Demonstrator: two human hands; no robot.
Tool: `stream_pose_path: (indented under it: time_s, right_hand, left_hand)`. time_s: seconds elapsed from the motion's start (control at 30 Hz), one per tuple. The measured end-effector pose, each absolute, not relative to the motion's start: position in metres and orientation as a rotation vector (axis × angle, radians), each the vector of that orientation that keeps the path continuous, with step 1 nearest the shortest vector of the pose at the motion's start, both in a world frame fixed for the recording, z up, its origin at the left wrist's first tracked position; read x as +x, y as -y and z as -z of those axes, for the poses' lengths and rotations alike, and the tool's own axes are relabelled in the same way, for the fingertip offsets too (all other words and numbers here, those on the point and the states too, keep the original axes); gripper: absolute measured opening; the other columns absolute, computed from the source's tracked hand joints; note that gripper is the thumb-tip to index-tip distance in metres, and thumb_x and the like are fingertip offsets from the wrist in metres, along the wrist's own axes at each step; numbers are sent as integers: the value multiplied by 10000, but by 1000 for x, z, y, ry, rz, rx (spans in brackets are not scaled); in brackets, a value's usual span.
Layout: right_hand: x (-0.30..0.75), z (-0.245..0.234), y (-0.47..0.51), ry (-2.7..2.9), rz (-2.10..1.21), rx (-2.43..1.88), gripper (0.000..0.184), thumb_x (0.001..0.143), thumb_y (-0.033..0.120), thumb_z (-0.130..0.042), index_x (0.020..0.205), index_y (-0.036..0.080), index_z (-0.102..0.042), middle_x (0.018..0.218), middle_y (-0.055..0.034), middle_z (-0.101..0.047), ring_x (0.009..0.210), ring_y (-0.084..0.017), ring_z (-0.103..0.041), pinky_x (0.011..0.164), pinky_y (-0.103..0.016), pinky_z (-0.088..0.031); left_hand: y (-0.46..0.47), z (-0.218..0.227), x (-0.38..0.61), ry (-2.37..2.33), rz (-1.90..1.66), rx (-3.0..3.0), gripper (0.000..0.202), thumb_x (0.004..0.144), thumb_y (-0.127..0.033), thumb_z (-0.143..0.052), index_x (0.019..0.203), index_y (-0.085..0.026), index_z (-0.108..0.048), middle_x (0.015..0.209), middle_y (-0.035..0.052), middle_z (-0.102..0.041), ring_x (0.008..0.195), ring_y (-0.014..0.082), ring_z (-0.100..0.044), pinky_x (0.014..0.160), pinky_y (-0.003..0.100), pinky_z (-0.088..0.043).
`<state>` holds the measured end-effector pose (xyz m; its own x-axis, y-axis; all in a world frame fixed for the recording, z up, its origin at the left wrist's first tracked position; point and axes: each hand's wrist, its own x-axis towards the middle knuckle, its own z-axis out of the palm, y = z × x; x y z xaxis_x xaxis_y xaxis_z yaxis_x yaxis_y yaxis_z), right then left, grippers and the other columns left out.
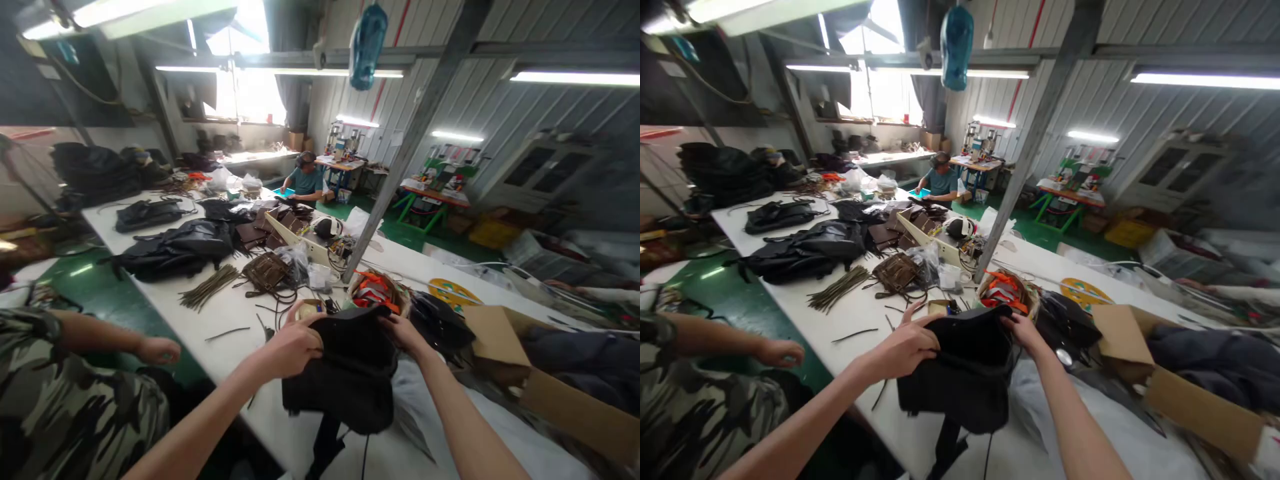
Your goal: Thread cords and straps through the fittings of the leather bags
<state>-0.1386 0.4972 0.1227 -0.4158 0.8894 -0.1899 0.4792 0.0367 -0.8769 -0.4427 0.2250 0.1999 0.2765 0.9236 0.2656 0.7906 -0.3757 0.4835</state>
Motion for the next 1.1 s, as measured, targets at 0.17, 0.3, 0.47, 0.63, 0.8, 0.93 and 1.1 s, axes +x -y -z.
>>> stream_pose_path:
  time_s: [0.17, 0.3, 0.47, 0.63, 0.8, 0.93, 1.1]
  right_hand:
    - [-150, -140, -472, 1907, -1120, -1388, 527, 815, 714, -736, 891, 194, -780, 896, -129, -766, 933, -323, -713, 799, -374, -555]
    - [-155, -165, -421, 2158, -1212, -1153, 555, 790, 667, -818, 1126, 226, -806, 1044, -79, -796, 983, -279, -713, 875, -339, -567]
    - [-144, -200, -391, 2856, -960, -895, 269, 734, 404, -896, 986, 312, -875, 919, -29, -803, 897, -249, -706, 791, -291, -489]
    - [-132, -213, -411, 2800, -942, -1030, 169, 866, 393, -755, 870, 270, -870, 770, -6, -774, 735, -205, -669, 653, -280, -414]
    - [-128, -206, -411, 2721, -1001, -1042, 370, 970, 509, -635, 887, 205, -828, 747, -7, -727, 677, -186, -593, 619, -283, -401]
    - [-126, -200, -407, 2673, -962, -1064, 269, 939, 440, -686, 863, 221, -823, 729, 11, -716, 690, -179, -588, 648, -284, -392]
    - [-122, -199, -406, 2636, -920, -1122, 154, 873, 365, -753, 935, 272, -858, 884, -3, -797, 836, -224, -680, 742, -296, -439]
  left_hand:
    - [-215, -179, -451, -1587, -798, 1952, 186, 993, -200, -636, 942, -252, -807, 1040, 14, -851, 1324, 259, -676, 1368, 477, -100]
    - [-216, -170, -465, -1547, -696, 1920, 205, 1014, -284, -618, 910, -249, -791, 950, 8, -825, 978, 202, -735, 1148, 325, -441]
    - [-218, -172, -490, -1613, -618, 1882, 282, 1065, -350, -506, 965, -245, -748, 849, -9, -747, 750, 159, -643, 700, 256, -446]
    - [-225, -176, -516, -1715, -562, 1927, 322, 943, -530, -719, 807, -237, -716, 706, 21, -660, 877, 240, -600, 804, 305, -416]
    - [-231, -178, -539, -1832, -591, 1910, 318, 987, -480, -651, 812, -225, -729, 796, 43, -719, 936, 252, -583, 912, 341, -407]
    - [-230, -169, -540, -1807, -532, 1891, 317, 999, -456, -618, 861, -209, -762, 766, 4, -714, 783, 195, -614, 768, 293, -432]
    - [-227, -176, -546, -1792, -448, 1970, 197, 873, -436, -776, 886, -240, -773, 816, 8, -716, 974, 261, -647, 857, 306, -451]
